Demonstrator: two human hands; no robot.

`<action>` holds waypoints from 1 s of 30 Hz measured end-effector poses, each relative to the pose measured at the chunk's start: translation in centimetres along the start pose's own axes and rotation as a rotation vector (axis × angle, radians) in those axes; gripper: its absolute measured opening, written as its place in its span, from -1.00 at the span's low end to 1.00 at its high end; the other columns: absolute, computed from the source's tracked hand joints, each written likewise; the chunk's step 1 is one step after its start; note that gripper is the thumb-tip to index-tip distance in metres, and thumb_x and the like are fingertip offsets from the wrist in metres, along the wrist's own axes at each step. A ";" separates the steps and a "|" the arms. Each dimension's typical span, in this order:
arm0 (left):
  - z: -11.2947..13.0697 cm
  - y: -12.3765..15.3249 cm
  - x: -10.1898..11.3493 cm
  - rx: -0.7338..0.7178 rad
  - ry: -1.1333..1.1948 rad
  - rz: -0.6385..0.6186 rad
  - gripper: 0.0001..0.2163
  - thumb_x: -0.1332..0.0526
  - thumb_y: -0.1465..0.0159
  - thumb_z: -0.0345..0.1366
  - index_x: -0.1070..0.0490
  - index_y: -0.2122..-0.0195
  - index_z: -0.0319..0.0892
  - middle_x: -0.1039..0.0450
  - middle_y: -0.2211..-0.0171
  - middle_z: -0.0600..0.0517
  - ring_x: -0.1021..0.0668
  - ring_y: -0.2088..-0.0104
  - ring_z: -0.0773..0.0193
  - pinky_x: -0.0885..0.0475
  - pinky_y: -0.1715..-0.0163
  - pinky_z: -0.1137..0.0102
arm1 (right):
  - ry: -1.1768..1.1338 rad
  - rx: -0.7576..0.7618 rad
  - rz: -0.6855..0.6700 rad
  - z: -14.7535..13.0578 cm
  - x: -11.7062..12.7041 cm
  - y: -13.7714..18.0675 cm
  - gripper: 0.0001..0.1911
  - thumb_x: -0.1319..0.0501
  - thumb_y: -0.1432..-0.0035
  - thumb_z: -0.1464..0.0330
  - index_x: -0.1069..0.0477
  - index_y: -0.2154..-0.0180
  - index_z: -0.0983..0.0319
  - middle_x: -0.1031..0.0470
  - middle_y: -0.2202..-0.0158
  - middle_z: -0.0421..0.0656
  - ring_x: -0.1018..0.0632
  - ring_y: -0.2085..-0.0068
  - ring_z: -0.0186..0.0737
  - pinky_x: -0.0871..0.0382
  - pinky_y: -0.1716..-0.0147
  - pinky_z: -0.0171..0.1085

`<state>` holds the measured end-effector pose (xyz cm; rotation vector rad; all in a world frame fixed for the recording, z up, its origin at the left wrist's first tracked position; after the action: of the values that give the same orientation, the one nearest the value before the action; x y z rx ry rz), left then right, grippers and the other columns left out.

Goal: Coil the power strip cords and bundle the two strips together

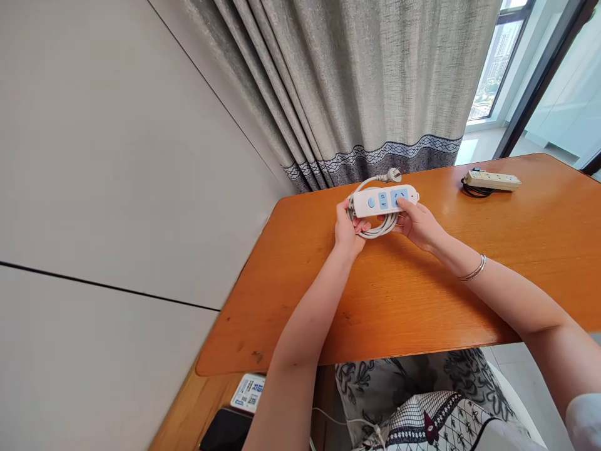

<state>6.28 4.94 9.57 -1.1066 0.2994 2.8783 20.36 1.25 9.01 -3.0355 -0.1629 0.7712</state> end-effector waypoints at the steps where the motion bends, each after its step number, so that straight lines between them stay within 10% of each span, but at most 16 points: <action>1: -0.1 -0.1 0.2 -0.001 -0.009 0.019 -0.59 0.01 -0.44 -0.17 -0.16 0.59 -0.15 0.09 0.80 0.24 0.02 0.81 0.54 0.02 0.74 0.53 | 0.010 -0.007 0.001 0.0 -0.1 0.0 -0.73 -0.27 -0.22 0.18 -0.45 0.14 0.22 -0.66 0.16 -0.01 -0.68 0.15 -0.07 -0.64 0.18 -0.07; 8: -1.4 -0.1 -0.3 0.041 -0.059 -0.083 -0.68 0.02 -0.44 -0.18 -0.34 0.41 -0.17 -0.18 0.69 0.19 -0.23 0.73 0.47 -0.28 0.57 0.51 | -0.085 -0.125 0.228 0.4 1.9 -0.3 -0.76 -0.13 -0.35 0.23 -0.40 0.08 0.24 -0.65 0.29 -0.03 -0.67 0.33 -0.15 -0.64 0.33 -0.17; 11: -2.7 -0.2 -0.1 0.099 -0.192 -0.118 -0.79 -0.04 -0.42 -0.19 -0.40 0.12 -0.14 -0.50 0.36 0.04 -0.55 0.43 0.37 -0.43 0.28 0.45 | -0.152 -0.171 0.418 0.3 5.5 0.5 -0.75 -0.03 -0.40 0.26 -0.37 0.05 0.26 -0.62 0.36 -0.06 -0.65 0.42 -0.20 -0.61 0.41 -0.24; 16: -4.6 -1.2 1.5 0.222 -0.418 -0.110 -0.80 -0.13 -0.36 -0.28 -0.42 0.04 -0.18 -0.50 -0.02 -0.13 -0.60 0.21 0.32 -0.42 0.17 0.43 | -0.153 -0.070 0.763 -1.7 14.4 4.4 -0.75 -0.04 -0.41 0.34 -0.34 -0.02 0.29 -0.59 0.37 -0.09 -0.63 0.43 -0.23 -0.59 0.44 -0.27; 22: -6.1 -2.3 2.7 0.243 -0.558 -0.160 -0.86 -0.14 -0.35 -0.32 -0.46 0.18 -0.21 -0.56 0.13 -0.10 -0.55 0.30 0.37 -0.38 0.25 0.45 | -0.062 0.161 1.130 -5.7 21.8 10.4 -0.73 -0.04 -0.41 0.41 -0.26 -0.11 0.25 -0.57 0.18 -0.12 -0.62 0.36 -0.33 -0.59 0.16 -0.17; 30: -7.8 -3.4 4.0 0.221 -0.663 -0.155 -0.92 -0.12 -0.35 -0.45 -0.40 0.25 -0.23 -0.51 0.27 -0.05 -0.50 0.39 0.41 -0.41 0.27 0.43 | 0.114 0.130 1.204 -7.0 25.2 12.7 -0.79 -0.06 -0.40 0.43 -0.24 -0.05 0.23 -0.52 0.23 -0.18 -0.59 0.40 -0.41 -0.54 0.18 -0.26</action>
<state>8.80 6.68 0.64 -0.1088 0.4479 2.7811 46.97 -8.66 2.81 -2.7616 1.7166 0.5107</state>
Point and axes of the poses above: each hand's wrist, its own y-axis away from the middle knuckle, its own x-axis out of the back of the hand, z = x × y, the point moved 5 cm from there along -y, towards the middle knuckle
